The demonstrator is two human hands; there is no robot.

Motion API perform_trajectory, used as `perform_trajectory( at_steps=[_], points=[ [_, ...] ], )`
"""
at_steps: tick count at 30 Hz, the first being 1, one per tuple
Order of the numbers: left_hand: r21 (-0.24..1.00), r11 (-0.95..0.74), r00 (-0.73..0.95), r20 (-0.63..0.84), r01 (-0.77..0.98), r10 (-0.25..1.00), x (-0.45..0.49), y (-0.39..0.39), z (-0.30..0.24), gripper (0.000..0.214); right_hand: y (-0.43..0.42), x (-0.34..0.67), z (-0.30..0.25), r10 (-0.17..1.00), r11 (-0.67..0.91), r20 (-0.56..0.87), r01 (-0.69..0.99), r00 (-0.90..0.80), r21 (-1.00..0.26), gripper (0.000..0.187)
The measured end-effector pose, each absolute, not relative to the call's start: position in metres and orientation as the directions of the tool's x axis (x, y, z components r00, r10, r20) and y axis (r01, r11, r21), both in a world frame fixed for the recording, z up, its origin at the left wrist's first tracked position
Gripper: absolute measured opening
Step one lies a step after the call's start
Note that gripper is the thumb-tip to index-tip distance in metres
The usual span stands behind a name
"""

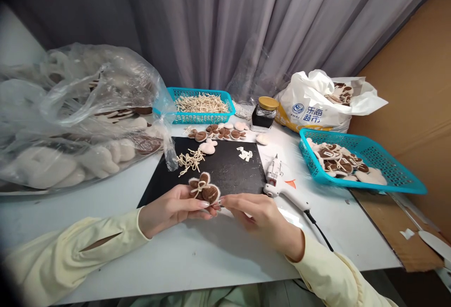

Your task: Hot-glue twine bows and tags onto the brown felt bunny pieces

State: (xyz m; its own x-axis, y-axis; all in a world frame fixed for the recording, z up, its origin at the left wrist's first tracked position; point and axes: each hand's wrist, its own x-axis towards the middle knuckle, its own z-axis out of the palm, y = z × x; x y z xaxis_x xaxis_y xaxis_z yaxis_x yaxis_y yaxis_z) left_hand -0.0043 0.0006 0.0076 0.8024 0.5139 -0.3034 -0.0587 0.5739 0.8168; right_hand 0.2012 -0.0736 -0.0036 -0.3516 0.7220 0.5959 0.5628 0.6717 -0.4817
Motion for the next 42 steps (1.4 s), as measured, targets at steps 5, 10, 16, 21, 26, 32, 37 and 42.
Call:
perform_trajectory(
  at_steps=[5,10,16,21,26,32,37,42],
  points=[
    [0.833,0.552,0.794,-0.318,-0.027,0.518,-0.006,0.002,0.004,0.019,-0.070,0.198,0.006,0.982,0.169,0.120,0.391,-0.146,-0.905,0.017],
    [0.847,0.532,0.801,-0.318,-0.001,0.508,-0.006,0.003,0.002,0.019,-0.062,0.196,0.004,0.959,-0.108,-0.160,0.222,-0.233,-0.969,0.028],
    [0.858,0.512,0.815,-0.320,0.034,0.483,-0.006,0.005,0.003,0.019,-0.063,0.203,0.011,0.954,-0.094,-0.160,0.255,-0.253,-0.962,0.025],
    [0.850,0.525,0.811,-0.341,0.050,0.475,-0.004,0.005,0.005,0.019,-0.068,0.208,0.023,0.956,0.184,0.085,0.353,-0.279,-0.917,0.016],
    [0.856,0.508,0.798,-0.371,0.097,0.474,0.000,0.005,0.004,0.022,-0.065,0.204,0.021,0.916,0.343,0.223,0.358,-0.335,-0.869,0.010],
    [0.863,0.477,0.796,-0.402,0.165,0.452,0.001,0.004,0.008,0.023,-0.062,0.202,0.017,0.913,0.374,0.256,0.397,-0.319,-0.838,0.010],
    [0.863,0.470,0.788,-0.415,0.184,0.455,0.002,0.004,0.009,0.023,-0.062,0.200,0.014,0.918,0.369,0.251,0.428,-0.308,-0.825,0.010],
    [0.867,0.467,0.792,-0.406,0.176,0.455,0.003,0.003,0.010,0.021,-0.062,0.198,0.011,0.915,0.394,0.288,0.465,-0.284,-0.793,0.009]
  ],
)
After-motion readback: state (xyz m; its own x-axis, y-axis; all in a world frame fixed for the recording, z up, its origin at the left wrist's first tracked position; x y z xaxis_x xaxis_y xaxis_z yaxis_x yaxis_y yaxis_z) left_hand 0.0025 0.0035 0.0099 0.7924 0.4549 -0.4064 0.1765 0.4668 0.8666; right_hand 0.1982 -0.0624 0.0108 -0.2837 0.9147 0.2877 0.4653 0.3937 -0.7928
